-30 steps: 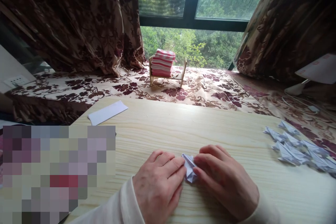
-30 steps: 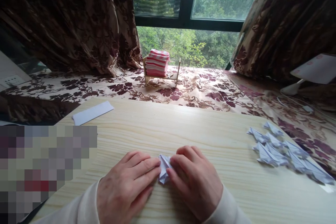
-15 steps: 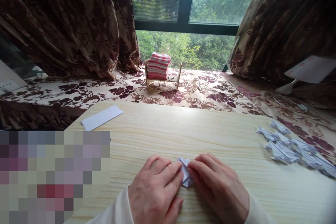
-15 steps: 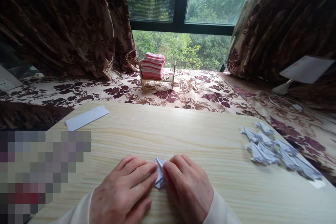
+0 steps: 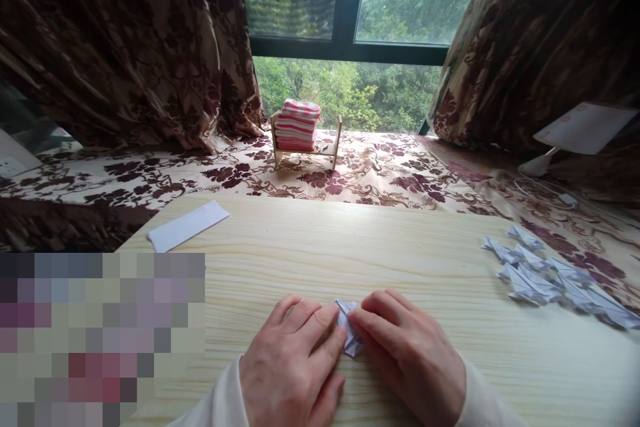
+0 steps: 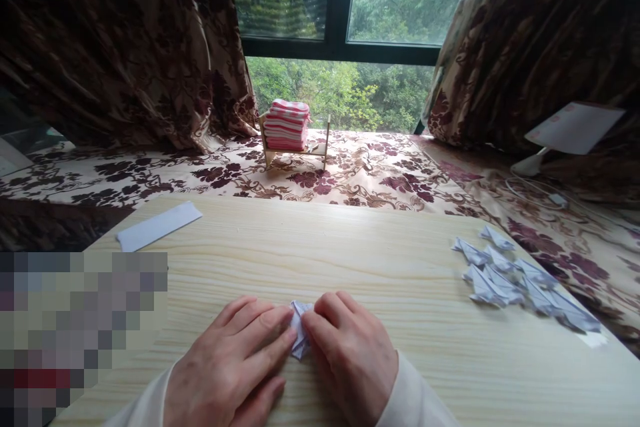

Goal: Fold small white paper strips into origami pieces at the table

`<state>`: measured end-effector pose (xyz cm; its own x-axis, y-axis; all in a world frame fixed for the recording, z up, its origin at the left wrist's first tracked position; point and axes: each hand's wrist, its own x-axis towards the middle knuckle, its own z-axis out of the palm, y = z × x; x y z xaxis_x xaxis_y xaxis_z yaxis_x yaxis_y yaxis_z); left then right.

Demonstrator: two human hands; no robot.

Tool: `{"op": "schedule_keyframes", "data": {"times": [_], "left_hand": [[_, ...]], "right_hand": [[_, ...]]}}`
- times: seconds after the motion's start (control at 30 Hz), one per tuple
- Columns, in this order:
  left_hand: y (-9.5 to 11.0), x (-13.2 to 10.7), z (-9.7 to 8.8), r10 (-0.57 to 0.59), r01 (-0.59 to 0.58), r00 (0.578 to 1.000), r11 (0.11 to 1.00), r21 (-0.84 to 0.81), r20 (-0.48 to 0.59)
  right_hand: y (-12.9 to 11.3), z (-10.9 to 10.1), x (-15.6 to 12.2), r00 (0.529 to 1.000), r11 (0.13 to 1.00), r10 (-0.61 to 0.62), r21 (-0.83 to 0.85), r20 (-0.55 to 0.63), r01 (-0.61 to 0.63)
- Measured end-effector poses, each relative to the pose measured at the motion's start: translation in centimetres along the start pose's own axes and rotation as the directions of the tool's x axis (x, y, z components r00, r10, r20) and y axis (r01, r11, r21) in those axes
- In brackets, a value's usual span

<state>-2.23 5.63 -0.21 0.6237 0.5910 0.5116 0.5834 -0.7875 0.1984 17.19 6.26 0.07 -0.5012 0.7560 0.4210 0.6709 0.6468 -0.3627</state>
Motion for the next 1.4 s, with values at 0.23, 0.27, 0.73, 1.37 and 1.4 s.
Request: {"op": "schedule_keyframes", "data": {"times": [0.23,0.27,0.73,1.37,1.4], "left_hand": [[0.1,0.0,-0.2,-0.005,0.004,1.0,0.999,0.044,0.021],[0.2,0.0,-0.2,-0.003,0.002,1.0,0.999,0.046,0.021],[0.1,-0.1,0.5,0.039,-0.033,0.998,0.994,0.103,-0.055],[0.2,0.1,0.0,0.037,-0.035,0.999,0.996,0.078,-0.026],[0.3,0.2,-0.1,0.03,-0.029,0.999,0.997,0.07,-0.018]], "right_hand": [[-0.3,-0.3,0.3,0.999,1.0,-0.014,0.003,-0.029,0.014],[-0.3,-0.3,0.4,0.999,1.0,-0.007,0.012,-0.036,0.007],[-0.1,0.0,0.4,0.999,0.999,0.039,0.021,-0.024,-0.039],[0.0,-0.8,0.1,0.997,0.997,0.076,-0.013,-0.004,-0.076],[0.0,-0.9,-0.1,0.996,0.996,0.088,-0.015,0.0,-0.088]]}}
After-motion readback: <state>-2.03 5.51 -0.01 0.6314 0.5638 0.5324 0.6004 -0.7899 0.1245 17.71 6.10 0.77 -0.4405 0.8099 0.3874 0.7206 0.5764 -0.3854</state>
